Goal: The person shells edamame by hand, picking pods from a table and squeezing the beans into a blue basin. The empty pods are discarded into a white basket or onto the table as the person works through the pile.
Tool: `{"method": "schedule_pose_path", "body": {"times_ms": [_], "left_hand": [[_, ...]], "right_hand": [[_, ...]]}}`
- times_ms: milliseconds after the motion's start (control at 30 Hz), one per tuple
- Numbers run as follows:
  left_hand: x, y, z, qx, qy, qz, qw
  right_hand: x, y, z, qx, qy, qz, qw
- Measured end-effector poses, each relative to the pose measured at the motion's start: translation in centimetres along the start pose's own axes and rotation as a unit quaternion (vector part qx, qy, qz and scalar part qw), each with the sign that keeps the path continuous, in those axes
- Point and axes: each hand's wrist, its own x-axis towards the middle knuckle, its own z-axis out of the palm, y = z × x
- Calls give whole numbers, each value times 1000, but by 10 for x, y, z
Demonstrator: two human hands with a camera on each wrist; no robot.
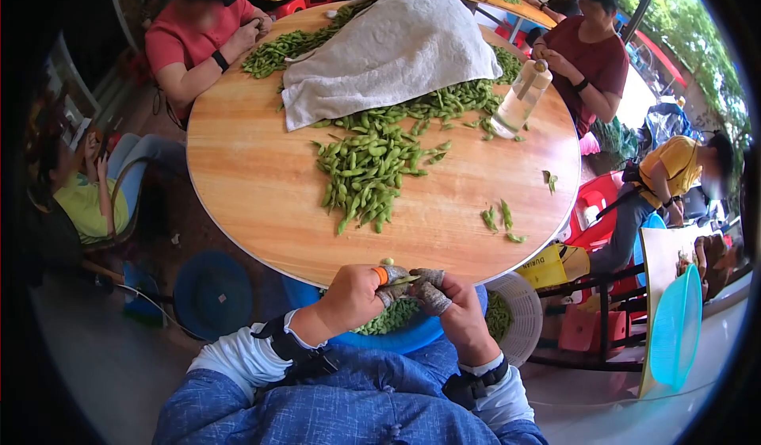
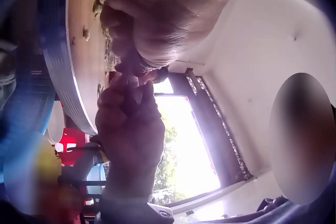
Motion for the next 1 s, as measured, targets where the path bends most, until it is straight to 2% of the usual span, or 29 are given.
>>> {"method": "schedule_pose_path", "body": {"times_ms": [33, 133, 233, 333, 433, 533, 633, 700, 833, 933, 1000], "left_hand": [[-1, -1, 0, 69, 28, 62, 995], [-7, 6, -6, 226, -8, 97, 969], [-9, -3, 2, 225, 3, 114, 968], [-11, 0, 0, 179, 3, 105, 978], [-9, 2, -6, 36, 5, 45, 998], [-12, -6, -5, 87, 19, 58, 994], [-14, -3, -2, 76, -17, 5, 997], [-14, -6, -1, -41, -48, -47, 997], [-12, -6, -3, -256, -68, -170, 949], [-13, -8, 0, -360, -65, -198, 910], [-12, -8, 2, -364, -66, -194, 909]], "right_hand": [[0, 3, 1, 9, -6, 7, 1000], [2, 13, -1, 43, -11, 31, 999], [4, 17, -2, 64, 0, 31, 997], [5, 18, 0, 66, 10, 30, 997], [1, 14, 2, 71, 13, 40, 997], [-1, 11, -3, 67, -4, 63, 996], [-1, 13, -1, 63, -11, 68, 996], [0, 14, 1, 69, -19, 53, 996], [0, 18, 3, 70, -37, 28, 996], [0, 18, 4, 68, -29, 27, 997], [0, 18, 4, 80, -24, 25, 996]]}}
